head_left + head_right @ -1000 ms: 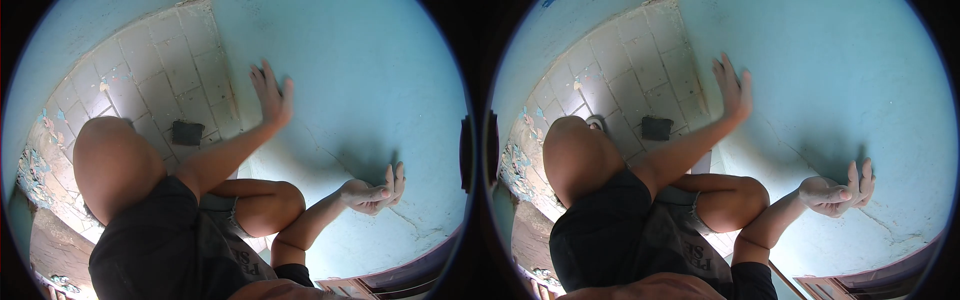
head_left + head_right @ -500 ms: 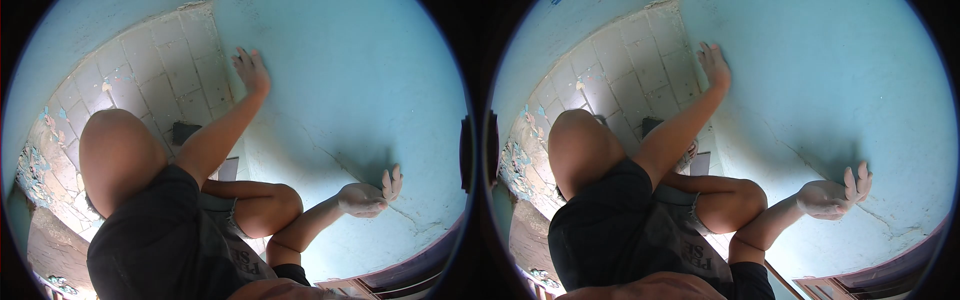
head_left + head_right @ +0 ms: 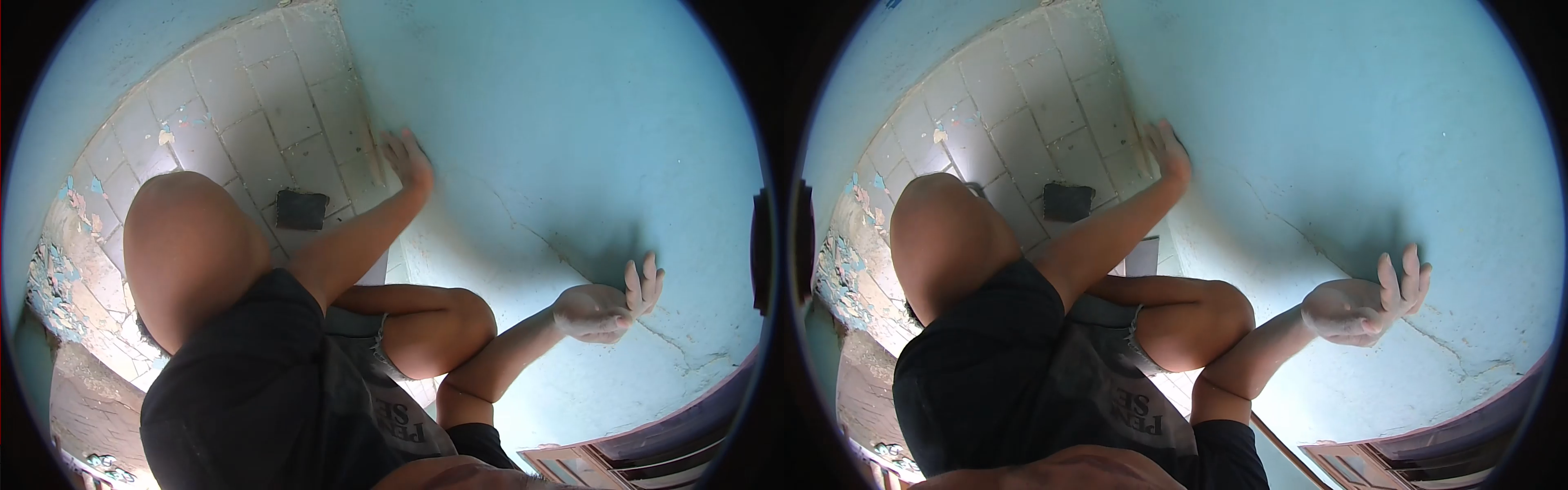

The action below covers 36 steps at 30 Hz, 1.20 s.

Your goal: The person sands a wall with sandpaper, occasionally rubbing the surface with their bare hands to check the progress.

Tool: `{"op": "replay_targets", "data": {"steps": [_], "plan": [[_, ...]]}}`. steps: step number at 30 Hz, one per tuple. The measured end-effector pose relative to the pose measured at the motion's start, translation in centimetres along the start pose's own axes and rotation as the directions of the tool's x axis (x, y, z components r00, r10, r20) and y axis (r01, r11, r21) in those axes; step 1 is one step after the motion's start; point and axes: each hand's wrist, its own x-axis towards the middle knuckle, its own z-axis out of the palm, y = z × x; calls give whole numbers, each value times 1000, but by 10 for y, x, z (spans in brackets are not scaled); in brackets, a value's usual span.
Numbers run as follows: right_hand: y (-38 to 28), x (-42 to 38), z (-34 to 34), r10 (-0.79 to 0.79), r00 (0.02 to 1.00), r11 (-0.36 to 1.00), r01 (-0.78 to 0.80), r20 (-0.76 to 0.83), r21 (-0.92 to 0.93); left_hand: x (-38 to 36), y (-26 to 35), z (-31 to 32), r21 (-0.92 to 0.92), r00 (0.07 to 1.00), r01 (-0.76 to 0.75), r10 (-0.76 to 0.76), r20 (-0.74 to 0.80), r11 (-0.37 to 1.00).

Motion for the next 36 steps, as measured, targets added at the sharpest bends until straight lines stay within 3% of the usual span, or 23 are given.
{"op": "replay_targets", "data": {"steps": [1, 3, 7, 9, 10, 12, 15, 18, 20, 22, 24, 26, 28, 30, 32, 34, 36], "plan": [[-1, -1, 4, -34, 999, 999, 34, 14, -40, -11, 2, -2, -127, 936, 341, -349, -42, 931], [4, 1, 7, -121, 991, 985, 127, 58, -113, -67, 26, 15, -81, 867, 497, -498, 10, 864], [-1, 2, 10, -113, 992, 985, 119, 57, -123, -104, 71, 16, -207, 860, 510, -486, 154, 835], [-6, 3, 7, -59, 996, 994, 65, 73, -87, -95, 47, 17, -41, 951, 304, -300, 71, 952], [-8, 4, 5, -58, 996, 993, 64, 65, -98, -75, 29, 13, -37, 953, 297, -293, 80, 954], [-9, 3, 2, -8, 995, 995, 17, 95, -94, -28, 6, -5, -156, 852, 513, -523, -30, 844], [-8, 2, 0, 12, 997, 998, -17, 81, 59, -42, 20, 11, -161, 804, 582, -594, -33, 797], [-11, 3, 5, 63, 998, 988, -58, -31, 140, -130, 87, 22, -62, 900, 381, -354, 255, 922], [-9, 2, 4, 45, 999, 992, -44, -8, 119, -128, 90, 24, -96, 932, 322, -297, 208, 942], [-7, 2, 5, -17, 996, 993, 27, 85, -116, -72, 40, 23, -36, 998, 67, -66, 20, 997], [-6, 2, 2, -55, 992, 990, 69, 113, -123, -7, 17, 0, -151, 904, 418, -427, -29, 896], [-4, 1, 1, -66, 995, 998, 66, 81, 4, -23, 15, 9, -137, 895, 438, -445, -20, 888], [-2, 0, 4, -34, 998, 999, 35, 50, -13, -79, 26, 20, -55, 879, 478, -476, 38, 877], [-2, 1, 4, -76, 994, 997, 76, 78, 0, -147, 64, 17, 52, 877, 390, -388, 285, 919], [-3, 1, 3, -69, 994, 997, 70, 89, -12, -145, 68, 23, -21, 897, 398, -384, 222, 917], [-4, 1, 2, -76, 994, 997, 77, 80, -13, -102, 43, 24, -16, 956, 291, -291, 23, 956], [-4, 0, 1, -54, 992, 998, 58, 117, -34, -45, 8, 12, 13, 955, 294, -293, -53, 956]]}}
